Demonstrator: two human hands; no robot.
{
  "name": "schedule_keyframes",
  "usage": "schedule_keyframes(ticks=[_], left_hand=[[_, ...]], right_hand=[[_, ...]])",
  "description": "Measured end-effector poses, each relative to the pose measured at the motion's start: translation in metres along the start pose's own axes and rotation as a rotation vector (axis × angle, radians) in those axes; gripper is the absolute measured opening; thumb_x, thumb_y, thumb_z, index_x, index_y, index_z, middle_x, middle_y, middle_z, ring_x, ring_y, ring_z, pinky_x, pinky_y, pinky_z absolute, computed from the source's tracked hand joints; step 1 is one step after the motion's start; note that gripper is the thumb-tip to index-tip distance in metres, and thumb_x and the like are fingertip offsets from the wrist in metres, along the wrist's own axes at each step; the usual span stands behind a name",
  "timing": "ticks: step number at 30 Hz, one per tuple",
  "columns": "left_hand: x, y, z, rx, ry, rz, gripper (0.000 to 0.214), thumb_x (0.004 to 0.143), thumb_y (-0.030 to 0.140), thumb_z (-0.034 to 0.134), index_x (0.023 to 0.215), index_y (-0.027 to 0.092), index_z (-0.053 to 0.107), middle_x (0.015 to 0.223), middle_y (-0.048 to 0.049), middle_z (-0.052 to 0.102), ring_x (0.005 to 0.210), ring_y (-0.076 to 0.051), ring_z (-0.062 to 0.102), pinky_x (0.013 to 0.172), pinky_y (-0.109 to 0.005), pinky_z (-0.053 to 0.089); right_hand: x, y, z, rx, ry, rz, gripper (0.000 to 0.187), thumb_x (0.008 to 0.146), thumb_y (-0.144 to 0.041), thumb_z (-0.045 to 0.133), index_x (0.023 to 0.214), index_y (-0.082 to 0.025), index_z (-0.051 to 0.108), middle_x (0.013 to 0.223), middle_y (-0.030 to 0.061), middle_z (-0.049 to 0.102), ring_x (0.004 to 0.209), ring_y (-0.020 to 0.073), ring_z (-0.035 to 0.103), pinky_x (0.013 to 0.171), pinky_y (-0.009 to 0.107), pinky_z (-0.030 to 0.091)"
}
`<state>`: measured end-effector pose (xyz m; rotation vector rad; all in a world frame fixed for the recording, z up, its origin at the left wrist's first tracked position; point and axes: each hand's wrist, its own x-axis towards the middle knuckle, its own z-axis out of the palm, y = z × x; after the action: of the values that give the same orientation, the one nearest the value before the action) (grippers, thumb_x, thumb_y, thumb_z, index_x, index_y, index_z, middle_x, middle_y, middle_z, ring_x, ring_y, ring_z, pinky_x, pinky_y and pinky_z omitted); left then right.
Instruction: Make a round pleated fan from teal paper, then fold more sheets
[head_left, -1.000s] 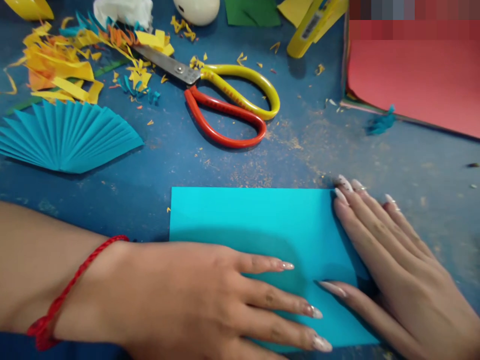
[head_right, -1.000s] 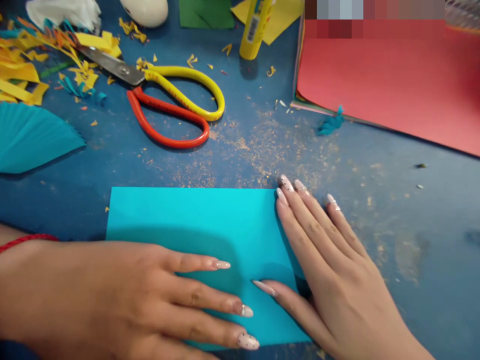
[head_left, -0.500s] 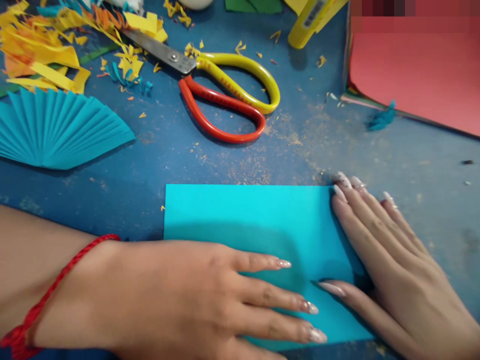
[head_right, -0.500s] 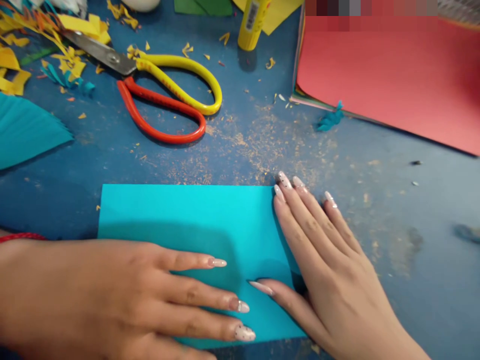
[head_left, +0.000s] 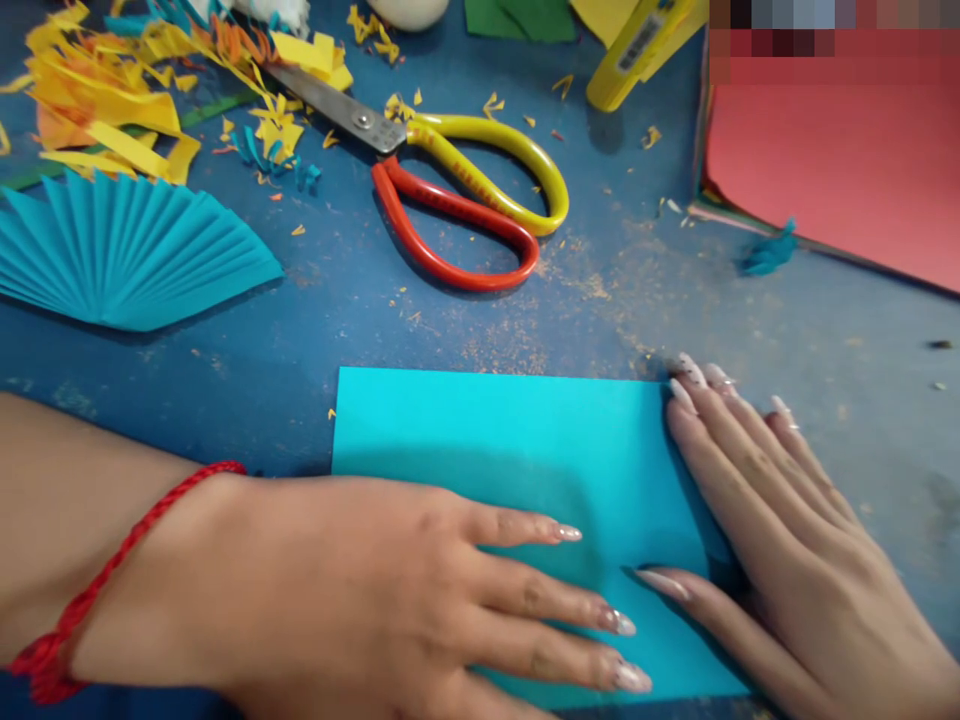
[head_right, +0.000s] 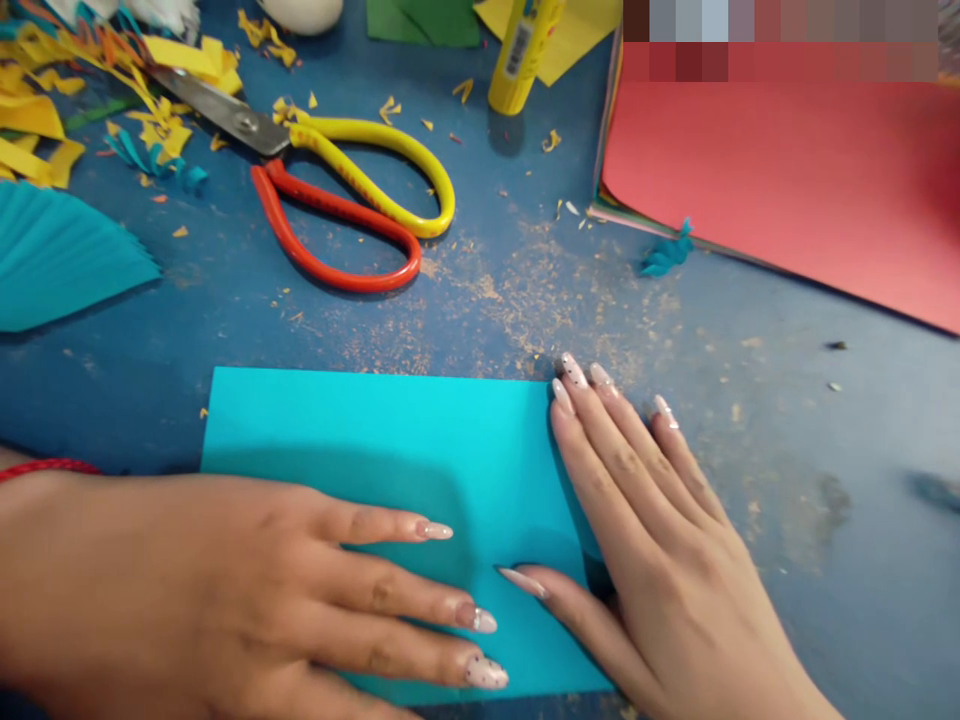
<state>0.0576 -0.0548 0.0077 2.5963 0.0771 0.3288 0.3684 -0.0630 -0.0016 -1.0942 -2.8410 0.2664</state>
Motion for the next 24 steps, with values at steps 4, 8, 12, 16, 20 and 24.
schedule_keyframes(ticks=[4, 8, 12, 16, 20, 24], left_hand=[[0.0, -0.001, -0.002, 0.009, -0.011, -0.002, 0.048, 0.089, 0.044, 0.066, 0.135, 0.035, 0.074, 0.155, 0.0134, 0.059, 0.157, -0.014, 0.041, 0.125, -0.022, 0.042], [0.001, -0.002, -0.004, 0.017, -0.1, 0.047, 0.052, 0.094, 0.042, 0.058, 0.144, 0.032, 0.068, 0.161, 0.0085, 0.053, 0.155, -0.013, 0.043, 0.131, -0.025, 0.034], [0.001, -0.003, -0.003, -0.026, -0.068, 0.019, 0.046, 0.095, 0.039, 0.057, 0.139, 0.033, 0.072, 0.158, 0.0113, 0.056, 0.155, -0.01, 0.043, 0.129, -0.019, 0.033], [0.002, -0.004, -0.006, -0.098, -0.077, -0.037, 0.042, 0.096, 0.04, 0.06, 0.136, 0.036, 0.073, 0.159, 0.0159, 0.053, 0.155, -0.012, 0.042, 0.129, -0.021, 0.034], [0.009, -0.005, -0.013, -0.124, -0.207, -0.046, 0.05, 0.101, 0.039, 0.052, 0.15, 0.035, 0.062, 0.162, 0.0171, 0.046, 0.157, -0.006, 0.037, 0.13, -0.017, 0.031], [0.014, -0.004, -0.016, -0.174, -0.266, -0.145, 0.051, 0.104, 0.036, 0.044, 0.154, 0.04, 0.055, 0.16, 0.0253, 0.041, 0.157, -0.002, 0.031, 0.129, -0.011, 0.027]], right_hand=[[-0.001, 0.0, 0.001, -0.011, 0.008, 0.006, 0.082, 0.104, -0.042, 0.047, 0.171, -0.007, 0.016, 0.18, 0.0082, 0.013, 0.167, 0.0234, 0.013, 0.138, 0.036, 0.007], [-0.002, 0.0, 0.002, -0.005, 0.019, 0.027, 0.082, 0.103, -0.044, 0.047, 0.171, -0.009, 0.017, 0.18, 0.0069, 0.015, 0.167, 0.0248, 0.015, 0.138, 0.037, 0.008], [-0.002, 0.0, 0.002, -0.012, 0.021, 0.018, 0.082, 0.103, -0.044, 0.047, 0.171, -0.009, 0.018, 0.18, 0.007, 0.015, 0.167, 0.0245, 0.016, 0.138, 0.037, 0.009], [-0.002, -0.002, 0.001, -0.023, 0.019, 0.025, 0.083, 0.102, -0.043, 0.049, 0.172, -0.01, 0.016, 0.179, 0.0082, 0.016, 0.165, 0.0279, 0.019, 0.138, 0.042, 0.012], [-0.003, -0.003, 0.001, -0.028, -0.009, 0.076, 0.083, 0.103, -0.042, 0.044, 0.173, -0.02, 0.008, 0.178, 0.0074, 0.017, 0.161, 0.0374, 0.026, 0.132, 0.061, 0.029], [-0.003, -0.004, -0.001, -0.023, -0.031, 0.091, 0.083, 0.103, -0.044, 0.043, 0.173, -0.023, 0.004, 0.178, 0.0068, 0.017, 0.16, 0.0387, 0.027, 0.129, 0.065, 0.034]])
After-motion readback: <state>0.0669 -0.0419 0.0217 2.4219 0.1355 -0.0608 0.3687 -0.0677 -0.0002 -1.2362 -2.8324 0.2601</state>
